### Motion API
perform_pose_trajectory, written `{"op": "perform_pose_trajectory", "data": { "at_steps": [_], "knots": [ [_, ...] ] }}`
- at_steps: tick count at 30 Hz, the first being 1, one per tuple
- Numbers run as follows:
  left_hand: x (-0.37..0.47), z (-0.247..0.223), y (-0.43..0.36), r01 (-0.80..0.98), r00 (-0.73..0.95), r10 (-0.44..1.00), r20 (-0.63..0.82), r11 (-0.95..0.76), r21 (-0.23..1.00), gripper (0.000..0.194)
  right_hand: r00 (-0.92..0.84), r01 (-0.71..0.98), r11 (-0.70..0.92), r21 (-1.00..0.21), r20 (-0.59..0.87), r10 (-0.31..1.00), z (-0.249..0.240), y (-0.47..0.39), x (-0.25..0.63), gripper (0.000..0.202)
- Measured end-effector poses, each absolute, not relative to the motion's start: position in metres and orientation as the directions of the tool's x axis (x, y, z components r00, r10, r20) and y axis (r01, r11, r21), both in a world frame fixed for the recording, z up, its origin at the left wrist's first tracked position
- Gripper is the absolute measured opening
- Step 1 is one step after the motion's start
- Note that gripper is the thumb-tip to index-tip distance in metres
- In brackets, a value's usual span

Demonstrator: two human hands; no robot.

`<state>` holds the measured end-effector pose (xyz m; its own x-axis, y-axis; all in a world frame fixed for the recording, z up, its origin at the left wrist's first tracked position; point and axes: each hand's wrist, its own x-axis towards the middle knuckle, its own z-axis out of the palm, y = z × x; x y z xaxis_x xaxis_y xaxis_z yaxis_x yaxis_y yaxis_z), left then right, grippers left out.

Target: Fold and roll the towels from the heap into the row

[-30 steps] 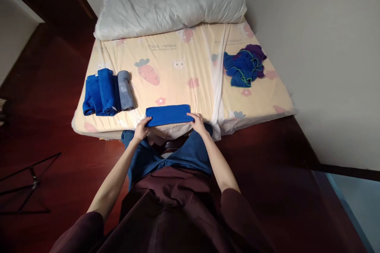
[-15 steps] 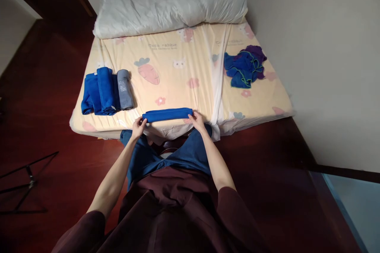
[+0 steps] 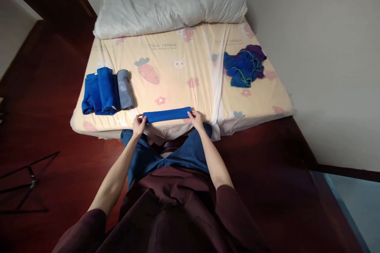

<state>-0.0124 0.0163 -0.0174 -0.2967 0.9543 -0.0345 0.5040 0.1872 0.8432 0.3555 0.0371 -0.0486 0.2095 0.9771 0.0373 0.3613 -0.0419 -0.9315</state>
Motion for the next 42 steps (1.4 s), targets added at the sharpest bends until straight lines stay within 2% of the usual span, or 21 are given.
{"op": "perform_pose_trajectory", "data": {
  "at_steps": [2, 5, 8, 11, 14, 17, 23, 30, 34, 42],
  "knots": [
    [-0.009, -0.012, 0.014, 0.599, -0.301, 0.954, -0.001, 0.189, 0.778, 0.038, 0.225, 0.385, -0.067, -0.92, 0.023, 0.974, -0.048, 0.037, 0.355, 0.062],
    [-0.003, 0.002, 0.006, 0.759, -0.286, 0.95, 0.129, 0.142, 0.636, 0.04, 0.275, 0.494, -0.088, -0.865, 0.059, 0.96, -0.039, 0.03, 0.348, 0.058],
    [0.007, 0.019, -0.005, 0.872, -0.083, 0.964, 0.252, -0.052, 0.488, 0.045, 0.293, 0.671, -0.045, -0.74, 0.209, 0.933, -0.021, 0.015, 0.332, 0.055],
    [0.024, 0.031, -0.011, 0.868, 0.235, 0.943, 0.235, -0.313, 0.387, 0.051, 0.094, 0.797, 0.095, -0.596, 0.277, 0.956, 0.001, 0.002, 0.305, 0.053],
    [0.042, 0.031, -0.01, 0.846, 0.353, 0.917, 0.187, -0.398, 0.356, 0.06, -0.19, 0.83, 0.286, -0.478, 0.24, 0.952, 0.013, -0.002, 0.278, 0.056],
    [0.052, 0.021, -0.006, 0.853, 0.35, 0.926, 0.144, -0.378, 0.36, 0.065, -0.321, 0.83, 0.377, -0.41, 0.202, 0.925, 0.011, 0.0, 0.264, 0.059],
    [0.033, 0.003, -0.003, 0.881, 0.325, 0.94, 0.105, -0.341, 0.327, 0.068, -0.344, 0.833, 0.383, -0.399, 0.169, 0.924, -0.01, 0.001, 0.283, 0.059],
    [0.013, 0.0, -0.004, 0.911, 0.242, 0.965, 0.098, -0.261, 0.32, 0.071, -0.243, 0.863, 0.308, -0.4, 0.206, 0.948, -0.02, 0.002, 0.306, 0.064],
    [0.009, -0.004, -0.008, 0.906, 0.216, 0.97, 0.113, -0.242, 0.348, 0.071, -0.164, 0.888, 0.244, -0.391, 0.227, 0.96, -0.028, 0.002, 0.319, 0.067],
    [0.001, -0.017, -0.011, 0.884, 0.142, 0.986, 0.091, -0.168, 0.437, 0.075, -0.136, 0.894, 0.202, -0.4, 0.186, 0.973, -0.031, 0.003, 0.334, 0.064]
  ]
}}
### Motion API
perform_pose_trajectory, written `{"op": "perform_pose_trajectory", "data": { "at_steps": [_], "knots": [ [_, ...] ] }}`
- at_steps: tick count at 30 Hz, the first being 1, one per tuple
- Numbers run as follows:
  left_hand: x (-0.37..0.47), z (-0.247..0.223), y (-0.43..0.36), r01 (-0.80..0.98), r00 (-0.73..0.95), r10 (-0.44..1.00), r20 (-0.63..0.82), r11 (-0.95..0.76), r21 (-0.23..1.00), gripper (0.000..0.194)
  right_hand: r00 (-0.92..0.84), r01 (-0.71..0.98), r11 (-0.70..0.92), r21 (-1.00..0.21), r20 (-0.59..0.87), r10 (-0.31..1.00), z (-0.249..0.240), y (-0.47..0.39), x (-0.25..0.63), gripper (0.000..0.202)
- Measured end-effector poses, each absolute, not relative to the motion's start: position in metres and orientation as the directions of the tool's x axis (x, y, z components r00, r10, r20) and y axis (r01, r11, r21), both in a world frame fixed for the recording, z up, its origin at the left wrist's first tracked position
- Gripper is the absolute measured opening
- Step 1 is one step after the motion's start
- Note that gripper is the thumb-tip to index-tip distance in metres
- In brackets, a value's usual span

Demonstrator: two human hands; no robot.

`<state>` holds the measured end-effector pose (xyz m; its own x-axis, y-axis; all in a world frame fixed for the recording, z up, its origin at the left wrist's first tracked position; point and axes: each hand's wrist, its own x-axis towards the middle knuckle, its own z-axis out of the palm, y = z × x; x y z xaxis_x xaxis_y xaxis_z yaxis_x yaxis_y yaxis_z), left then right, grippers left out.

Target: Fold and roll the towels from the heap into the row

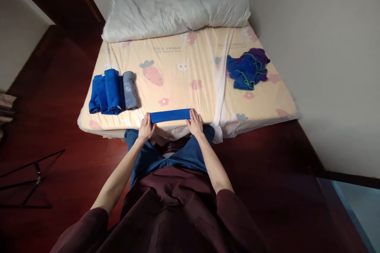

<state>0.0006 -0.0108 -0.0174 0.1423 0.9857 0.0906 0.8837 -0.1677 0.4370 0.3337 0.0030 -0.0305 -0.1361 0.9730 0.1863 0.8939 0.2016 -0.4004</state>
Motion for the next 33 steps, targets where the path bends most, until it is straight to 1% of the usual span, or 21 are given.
{"op": "perform_pose_trajectory", "data": {
  "at_steps": [2, 4, 5, 6, 7, 8, 9, 10, 11, 12, 14, 15, 17, 20, 22, 24, 26, 28, 31, 33],
  "knots": [
    [-0.004, -0.022, -0.02, 0.864, 0.107, 0.99, 0.094, -0.139, 0.484, 0.077, -0.108, 0.891, 0.187, -0.414, 0.206, 0.973, -0.03, -0.002, 0.332, 0.064],
    [-0.009, -0.027, -0.038, 0.835, 0.067, 0.99, 0.127, -0.126, 0.536, 0.077, -0.027, 0.876, 0.152, -0.457, 0.27, 0.963, -0.032, -0.01, 0.329, 0.064],
    [-0.011, -0.03, -0.049, 0.819, 0.037, 0.988, 0.152, -0.117, 0.562, 0.076, 0.047, 0.856, 0.121, -0.503, 0.308, 0.95, -0.035, -0.016, 0.328, 0.063],
    [-0.012, -0.032, -0.06, 0.802, -0.005, 0.984, 0.177, -0.102, 0.589, 0.074, 0.144, 0.815, 0.079, -0.574, 0.333, 0.932, -0.038, -0.022, 0.328, 0.061],
    [-0.013, -0.033, -0.071, 0.784, -0.055, 0.978, 0.2, -0.082, 0.615, 0.07, 0.258, 0.743, 0.029, -0.668, 0.326, 0.909, -0.042, -0.027, 0.327, 0.058],
    [-0.013, -0.034, -0.08, 0.764, -0.11, 0.97, 0.215, -0.056, 0.642, 0.065, 0.372, 0.633, -0.024, -0.773, 0.277, 0.886, -0.045, -0.032, 0.326, 0.056],
    [-0.011, -0.032, -0.087, 0.739, -0.165, 0.962, 0.22, -0.027, 0.673, 0.058, 0.467, 0.487, -0.073, -0.87, 0.189, 0.864, -0.048, -0.036, 0.325, 0.053],
    [-0.009, -0.03, -0.091, 0.709, -0.21, 0.955, 0.211, 0.0, 0.705, 0.05, 0.529, 0.315, -0.115, -0.942, 0.074, 0.846, -0.048, -0.038, 0.324, 0.051],
    [-0.007, -0.026, -0.091, 0.678, -0.24, 0.951, 0.194, 0.021, 0.734, 0.041, 0.554, 0.134, -0.148, -0.98, -0.05, 0.831, -0.048, -0.039, 0.323, 0.049],
    [-0.003, -0.021, -0.089, 0.652, -0.254, 0.951, 0.176, 0.034, 0.758, 0.034, 0.548, -0.039, -0.175, -0.984, -0.167, 0.82, -0.045, -0.039, 0.321, 0.047],
    [0.004, -0.009, -0.076, 0.628, -0.23, 0.959, 0.164, 0.018, 0.778, 0.024, 0.477, -0.307, -0.224, -0.925, -0.353, 0.805, -0.034, -0.034, 0.318, 0.04],
    [0.008, -0.002, -0.068, 0.634, -0.195, 0.964, 0.179, -0.015, 0.773, 0.021, 0.429, -0.397, -0.252, -0.883, -0.421, 0.8, -0.026, -0.03, 0.316, 0.034],
    [0.015, 0.01, -0.048, 0.663, -0.093, 0.97, 0.226, -0.109, 0.74, 0.02, 0.342, -0.5, -0.318, -0.805, -0.521, 0.782, -0.011, -0.023, 0.313, 0.02],
    [0.022, 0.023, -0.018, 0.713, 0.068, 0.965, 0.252, -0.224, 0.665, 0.023, 0.282, -0.561, -0.395, -0.728, -0.617, 0.735, 0.006, -0.014, 0.309, 0.006],
    [0.023, 0.025, 0.0, 0.759, 0.125, 0.971, 0.205, -0.227, 0.611, 0.026, 0.267, -0.577, -0.426, -0.696, -0.654, 0.708, 0.012, -0.009, 0.307, 0.004],
    [0.022, 0.025, 0.016, 0.812, 0.171, 0.979, 0.116, -0.206, 0.547, 0.03, 0.265, -0.576, -0.443, -0.687, -0.67, 0.694, 0.015, -0.004, 0.305, 0.005],
    [0.019, 0.023, 0.03, 0.85, 0.236, 0.972, 0.015, -0.214, 0.481, 0.034, 0.288, -0.565, -0.447, -0.694, -0.673, 0.681, 0.017, 0.002, 0.303, 0.009],
    [0.015, 0.021, 0.041, 0.863, 0.288, 0.956, -0.049, -0.238, 0.446, 0.035, 0.312, -0.543, -0.452, -0.708, -0.67, 0.674, 0.018, 0.01, 0.3, 0.018],
    [0.011, 0.019, 0.055, 0.862, 0.304, 0.949, -0.086, -0.235, 0.448, 0.029, 0.329, -0.468, -0.506, -0.725, -0.674, 0.661, 0.021, 0.024, 0.294, 0.032],
    [0.008, 0.019, 0.063, 0.86, 0.309, 0.945, -0.106, -0.23, 0.456, 0.025, 0.348, -0.412, -0.541, -0.733, -0.675, 0.65, 0.024, 0.034, 0.291, 0.035]
  ]
}}
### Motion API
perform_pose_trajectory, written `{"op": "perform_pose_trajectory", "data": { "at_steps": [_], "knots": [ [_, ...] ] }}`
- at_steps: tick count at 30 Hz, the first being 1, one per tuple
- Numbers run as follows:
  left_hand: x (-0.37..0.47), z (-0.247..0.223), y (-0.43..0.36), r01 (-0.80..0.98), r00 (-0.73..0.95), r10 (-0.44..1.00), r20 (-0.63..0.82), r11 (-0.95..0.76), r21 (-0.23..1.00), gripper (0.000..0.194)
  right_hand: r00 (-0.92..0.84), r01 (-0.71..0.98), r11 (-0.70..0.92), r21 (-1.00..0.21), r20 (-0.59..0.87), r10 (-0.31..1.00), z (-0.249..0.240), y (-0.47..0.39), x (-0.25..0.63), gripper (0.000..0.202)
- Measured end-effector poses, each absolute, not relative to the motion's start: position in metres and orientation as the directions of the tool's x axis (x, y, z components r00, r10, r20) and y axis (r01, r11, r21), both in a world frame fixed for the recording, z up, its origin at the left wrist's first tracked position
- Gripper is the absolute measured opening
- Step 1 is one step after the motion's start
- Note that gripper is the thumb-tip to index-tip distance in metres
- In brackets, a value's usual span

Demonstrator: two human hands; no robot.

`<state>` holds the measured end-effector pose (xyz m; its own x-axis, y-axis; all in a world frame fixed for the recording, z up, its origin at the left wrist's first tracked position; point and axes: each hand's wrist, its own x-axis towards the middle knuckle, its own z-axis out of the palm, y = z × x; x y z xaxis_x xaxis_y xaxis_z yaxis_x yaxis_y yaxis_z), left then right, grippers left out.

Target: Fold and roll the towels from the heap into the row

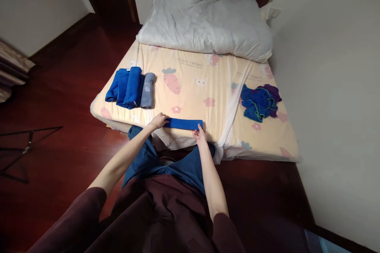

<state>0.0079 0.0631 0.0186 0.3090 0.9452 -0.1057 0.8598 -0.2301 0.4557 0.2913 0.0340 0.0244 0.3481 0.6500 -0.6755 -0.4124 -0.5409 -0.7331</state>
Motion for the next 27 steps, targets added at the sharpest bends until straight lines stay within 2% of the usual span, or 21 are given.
{"op": "perform_pose_trajectory", "data": {
  "at_steps": [3, 6, 10, 13, 17, 21, 27],
  "knots": [
    [0.003, 0.018, 0.072, 0.847, 0.33, 0.935, -0.13, -0.233, 0.478, 0.027, 0.382, -0.353, -0.519, -0.779, -0.626, 0.68, 0.034, 0.046, 0.288, 0.029],
    [-0.002, 0.017, 0.076, 0.826, 0.356, 0.924, -0.139, -0.242, 0.51, 0.045, 0.343, -0.309, -0.43, -0.848, -0.522, 0.781, 0.05, 0.053, 0.284, 0.026],
    [-0.006, 0.015, 0.077, 0.763, 0.403, 0.906, -0.133, -0.252, 0.595, 0.075, 0.117, -0.255, -0.252, -0.933, -0.289, 0.95, 0.083, 0.055, 0.271, 0.037],
    [-0.011, 0.017, 0.077, 0.69, 0.423, 0.898, -0.122, -0.232, 0.686, 0.083, -0.037, -0.151, -0.116, -0.982, -0.112, 0.993, 0.114, 0.058, 0.251, 0.041],
    [-0.023, 0.025, 0.076, 0.603, 0.407, 0.913, -0.031, -0.243, 0.76, 0.073, -0.221, -0.039, 0.042, -0.998, 0.049, 0.974, 0.153, 0.069, 0.216, 0.044],
    [-0.04, 0.033, 0.07, 0.595, 0.297, 0.954, 0.046, -0.223, 0.772, 0.052, -0.369, 0.022, 0.133, -0.991, 0.116, 0.922, 0.18, 0.087, 0.187, 0.049],
    [-0.047, 0.043, 0.067, 0.526, 0.042, 0.995, 0.095, -0.103, 0.844, 0.041, -0.369, 0.041, 0.232, -0.972, 0.201, 0.907, 0.201, 0.113, 0.159, 0.047]
  ]
}}
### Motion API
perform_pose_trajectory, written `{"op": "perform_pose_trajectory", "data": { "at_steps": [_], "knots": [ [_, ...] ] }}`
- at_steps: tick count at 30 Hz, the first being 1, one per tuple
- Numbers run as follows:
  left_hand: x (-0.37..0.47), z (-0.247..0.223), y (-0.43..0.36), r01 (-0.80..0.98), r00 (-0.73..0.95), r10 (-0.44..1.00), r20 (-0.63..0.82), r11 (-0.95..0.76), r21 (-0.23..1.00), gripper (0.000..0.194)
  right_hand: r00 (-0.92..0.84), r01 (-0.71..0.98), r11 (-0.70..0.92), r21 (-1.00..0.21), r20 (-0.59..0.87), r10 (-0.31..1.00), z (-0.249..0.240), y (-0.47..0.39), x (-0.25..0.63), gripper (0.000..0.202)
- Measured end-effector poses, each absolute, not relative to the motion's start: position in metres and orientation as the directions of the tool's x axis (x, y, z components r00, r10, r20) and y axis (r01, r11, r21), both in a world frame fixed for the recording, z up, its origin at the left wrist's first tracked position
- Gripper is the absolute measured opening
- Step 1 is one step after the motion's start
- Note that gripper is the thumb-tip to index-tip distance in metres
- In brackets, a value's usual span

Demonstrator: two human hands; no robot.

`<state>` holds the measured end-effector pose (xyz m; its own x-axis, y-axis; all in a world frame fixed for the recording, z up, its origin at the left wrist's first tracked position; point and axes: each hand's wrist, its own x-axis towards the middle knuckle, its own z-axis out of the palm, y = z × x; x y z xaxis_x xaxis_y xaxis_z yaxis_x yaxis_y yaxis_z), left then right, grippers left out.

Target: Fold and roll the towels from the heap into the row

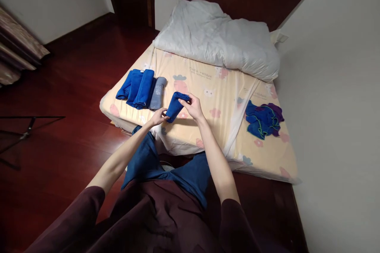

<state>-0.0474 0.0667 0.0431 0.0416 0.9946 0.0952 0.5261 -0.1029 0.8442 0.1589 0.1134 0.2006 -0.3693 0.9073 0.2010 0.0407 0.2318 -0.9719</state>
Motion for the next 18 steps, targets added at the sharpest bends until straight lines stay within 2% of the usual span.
{"op": "perform_pose_trajectory", "data": {
  "at_steps": [4, 11, 18],
  "knots": [
    [-0.044, 0.05, 0.073, 0.492, -0.051, 0.996, 0.066, -0.032, 0.87, 0.037, -0.381, 0.038, 0.279, -0.959, 0.244, 0.892, 0.207, 0.128, 0.144, 0.045],
    [-0.046, 0.039, 0.079, 0.554, -0.277, 0.957, 0.082, 0.089, 0.828, 0.04, -0.444, 0.11, 0.363, -0.925, 0.281, 0.851, 0.206, 0.155, 0.124, 0.041],
    [-0.05, 0.038, 0.073, 0.512, -0.325, 0.943, 0.067, 0.116, 0.851, 0.037, -0.495, 0.087, 0.413, -0.906, 0.321, 0.808, 0.21, 0.163, 0.102, 0.043]
  ]
}}
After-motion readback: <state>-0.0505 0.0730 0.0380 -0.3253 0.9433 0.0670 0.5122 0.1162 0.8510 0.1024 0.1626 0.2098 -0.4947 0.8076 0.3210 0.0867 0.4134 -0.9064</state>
